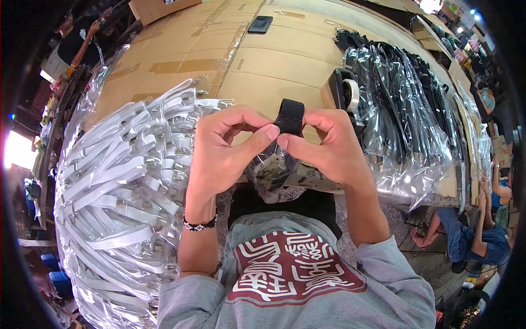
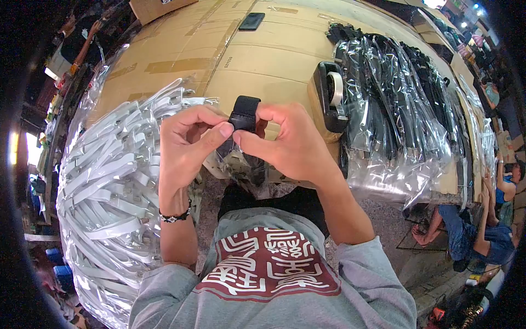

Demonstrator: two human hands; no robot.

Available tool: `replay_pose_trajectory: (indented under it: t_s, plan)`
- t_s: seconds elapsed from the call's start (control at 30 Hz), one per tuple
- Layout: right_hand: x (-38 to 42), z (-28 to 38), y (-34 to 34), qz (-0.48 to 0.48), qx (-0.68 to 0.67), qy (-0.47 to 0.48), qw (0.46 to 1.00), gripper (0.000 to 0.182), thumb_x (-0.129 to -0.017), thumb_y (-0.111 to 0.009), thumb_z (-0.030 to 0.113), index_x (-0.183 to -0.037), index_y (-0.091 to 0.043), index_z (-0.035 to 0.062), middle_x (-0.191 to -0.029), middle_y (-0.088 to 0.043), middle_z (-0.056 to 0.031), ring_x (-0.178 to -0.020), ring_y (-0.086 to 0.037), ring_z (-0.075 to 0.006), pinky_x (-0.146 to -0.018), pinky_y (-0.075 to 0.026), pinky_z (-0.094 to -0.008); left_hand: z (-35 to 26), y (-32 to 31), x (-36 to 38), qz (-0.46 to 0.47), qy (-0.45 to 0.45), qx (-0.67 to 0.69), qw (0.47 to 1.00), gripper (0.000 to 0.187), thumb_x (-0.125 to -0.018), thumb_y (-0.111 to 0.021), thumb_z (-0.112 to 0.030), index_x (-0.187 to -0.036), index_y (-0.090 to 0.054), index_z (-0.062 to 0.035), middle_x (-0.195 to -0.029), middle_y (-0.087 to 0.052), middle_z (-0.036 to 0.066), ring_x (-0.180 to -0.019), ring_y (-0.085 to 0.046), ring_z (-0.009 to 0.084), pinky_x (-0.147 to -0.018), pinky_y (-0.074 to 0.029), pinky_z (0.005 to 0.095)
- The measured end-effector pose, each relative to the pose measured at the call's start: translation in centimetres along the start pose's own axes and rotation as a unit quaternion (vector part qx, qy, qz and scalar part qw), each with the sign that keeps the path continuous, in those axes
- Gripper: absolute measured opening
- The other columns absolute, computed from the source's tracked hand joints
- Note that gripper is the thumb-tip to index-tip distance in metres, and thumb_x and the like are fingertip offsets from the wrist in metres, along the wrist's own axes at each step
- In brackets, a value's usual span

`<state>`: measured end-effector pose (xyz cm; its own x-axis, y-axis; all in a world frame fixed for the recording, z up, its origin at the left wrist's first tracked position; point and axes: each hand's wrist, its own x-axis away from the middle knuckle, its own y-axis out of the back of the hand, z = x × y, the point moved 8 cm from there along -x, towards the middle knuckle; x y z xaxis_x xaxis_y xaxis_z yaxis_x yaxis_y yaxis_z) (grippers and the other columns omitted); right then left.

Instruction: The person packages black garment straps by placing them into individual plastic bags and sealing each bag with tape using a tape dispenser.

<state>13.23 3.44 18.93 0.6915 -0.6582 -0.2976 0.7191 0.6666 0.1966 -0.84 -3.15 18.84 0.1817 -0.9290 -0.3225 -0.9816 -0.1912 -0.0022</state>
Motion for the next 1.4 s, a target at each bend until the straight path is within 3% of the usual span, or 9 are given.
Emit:
replay_pose_trajectory:
  t_s: [0.23, 0.33, 0.63, 0.73, 1.0, 1.4]
  plan:
    - [-0.1, -0.2, 0.5, -0.035, -0.023, -0.005, 0.999, 0.015, -0.085, -0.073, 0.013, -0.082, -0.068, -0.0008, -0.071, -0.063, 0.0022, -0.069, -0.052, -0.0027, -0.058, -0.042, -0.0208, 0.7, -0.6, 0.6, -0.059, 0.054, 0.138, 0.987, 0.013, -0.093, -0.07, -0.005, -0.101, -0.067, 0.004, -0.094, -0.07, 0.005, -0.086, -0.063, 0.0087, -0.082, -0.05, 0.0247]
    - [-0.1, -0.1, 0.3, -0.023, -0.021, -0.004, 1.0, 0.014, -0.086, -0.072, 0.013, -0.082, -0.068, -0.0004, -0.071, -0.063, 0.0024, -0.069, -0.052, -0.0026, -0.058, -0.042, -0.0209, 1.7, -0.6, 0.9, 0.007, 0.056, 0.085, 0.995, 0.011, -0.093, -0.07, -0.005, -0.099, -0.067, 0.0034, -0.092, -0.07, 0.004, -0.085, -0.063, 0.0084, -0.081, -0.049, 0.024]
    - [-0.1, -0.2, 0.3, -0.016, -0.012, 0.012, 1.0, 0.014, -0.087, -0.071, 0.013, -0.084, -0.069, -0.0006, -0.072, -0.064, 0.0021, -0.069, -0.053, -0.0017, -0.056, -0.04, -0.02, 1.5, -0.5, 0.8, 0.047, 0.067, 0.079, 0.994, 0.011, -0.094, -0.07, -0.006, -0.098, -0.067, 0.0034, -0.09, -0.07, 0.004, -0.084, -0.063, 0.0071, -0.079, -0.05, 0.024]
    - [0.0, 0.0, 0.4, -0.021, -0.007, 0.002, 1.0, 0.014, -0.087, -0.071, 0.013, -0.086, -0.069, -0.0008, -0.073, -0.064, 0.0024, -0.07, -0.053, -0.0015, -0.057, -0.04, -0.0201, 1.7, -1.0, 0.8, 0.007, 0.075, 0.103, 0.992, 0.012, -0.094, -0.07, -0.006, -0.1, -0.067, 0.0037, -0.091, -0.071, 0.005, -0.086, -0.064, 0.0075, -0.078, -0.051, 0.0242]
    - [0.2, -0.6, 0.3, -0.016, -0.019, 0.002, 1.0, 0.014, -0.088, -0.072, 0.013, -0.089, -0.071, -0.0017, -0.074, -0.064, 0.0027, -0.073, -0.053, -0.0012, -0.062, -0.043, -0.0205, 1.5, -0.4, 0.7, 0.05, 0.059, 0.074, 0.994, 0.012, -0.09, -0.074, -0.004, -0.096, -0.066, 0.0027, -0.088, -0.071, 0.006, -0.08, -0.063, 0.0074, -0.071, -0.05, 0.0225]
    - [0.5, -1.8, 0.3, -0.074, -0.046, -0.017, 0.996, 0.013, -0.084, -0.072, 0.012, -0.085, -0.07, 0.0001, -0.069, -0.061, 0.004, -0.064, -0.051, -0.0004, -0.05, -0.038, -0.0201, 2.3, -0.9, 0.5, 0.038, 0.062, 0.079, 0.994, 0.013, -0.09, -0.073, -0.004, -0.099, -0.067, 0.0029, -0.087, -0.07, 0.004, -0.079, -0.062, 0.0068, -0.07, -0.049, 0.0219]
